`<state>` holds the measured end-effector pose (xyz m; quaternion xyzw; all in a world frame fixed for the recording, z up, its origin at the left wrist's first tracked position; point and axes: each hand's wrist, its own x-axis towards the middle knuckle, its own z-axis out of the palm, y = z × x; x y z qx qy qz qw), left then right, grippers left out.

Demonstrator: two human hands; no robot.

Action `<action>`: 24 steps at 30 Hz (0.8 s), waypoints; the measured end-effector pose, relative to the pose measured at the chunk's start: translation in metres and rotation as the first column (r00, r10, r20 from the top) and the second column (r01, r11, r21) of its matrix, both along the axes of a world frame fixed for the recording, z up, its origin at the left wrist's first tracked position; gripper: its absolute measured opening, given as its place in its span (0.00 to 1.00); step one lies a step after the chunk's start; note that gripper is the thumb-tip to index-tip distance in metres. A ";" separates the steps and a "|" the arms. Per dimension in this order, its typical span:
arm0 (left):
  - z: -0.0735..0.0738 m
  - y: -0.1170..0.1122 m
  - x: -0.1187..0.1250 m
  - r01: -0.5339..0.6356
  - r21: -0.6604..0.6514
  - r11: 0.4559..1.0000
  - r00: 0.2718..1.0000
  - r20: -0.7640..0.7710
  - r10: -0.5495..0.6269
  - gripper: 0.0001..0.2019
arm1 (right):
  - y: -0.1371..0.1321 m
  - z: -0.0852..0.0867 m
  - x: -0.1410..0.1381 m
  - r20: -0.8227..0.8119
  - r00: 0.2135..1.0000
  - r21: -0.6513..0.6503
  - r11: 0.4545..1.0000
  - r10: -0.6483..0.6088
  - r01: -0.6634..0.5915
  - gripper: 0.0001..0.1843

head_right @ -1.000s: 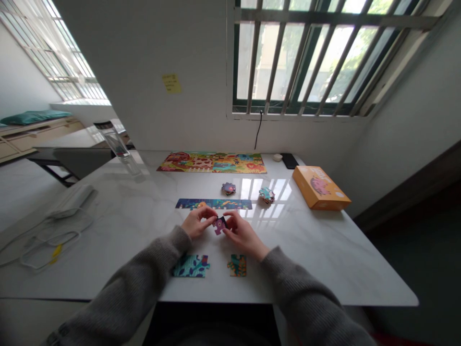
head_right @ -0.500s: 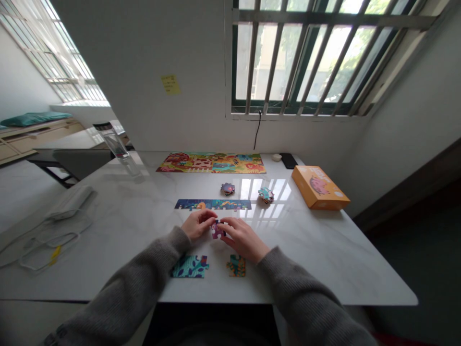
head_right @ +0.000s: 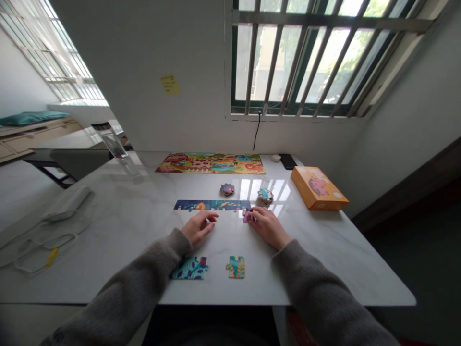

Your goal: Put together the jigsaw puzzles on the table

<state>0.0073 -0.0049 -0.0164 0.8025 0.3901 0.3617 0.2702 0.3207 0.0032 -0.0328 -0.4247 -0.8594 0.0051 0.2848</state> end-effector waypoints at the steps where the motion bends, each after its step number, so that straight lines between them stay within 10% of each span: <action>1: 0.000 0.000 0.000 0.002 0.002 1.000 1.000 -0.003 -0.002 0.13 | 0.000 0.000 -0.001 0.012 1.000 -0.004 1.000 -0.001 0.001 0.12; 12: 0.003 0.007 0.004 0.114 0.038 0.993 0.988 -0.114 -0.109 0.11 | 0.001 0.004 -0.008 0.049 0.998 -0.041 0.999 -0.029 0.031 0.12; 24: 0.000 0.058 0.072 0.250 0.212 0.945 0.852 -0.512 -0.110 0.20 | 0.001 0.004 -0.010 0.085 0.994 -0.029 0.997 -0.071 0.073 0.12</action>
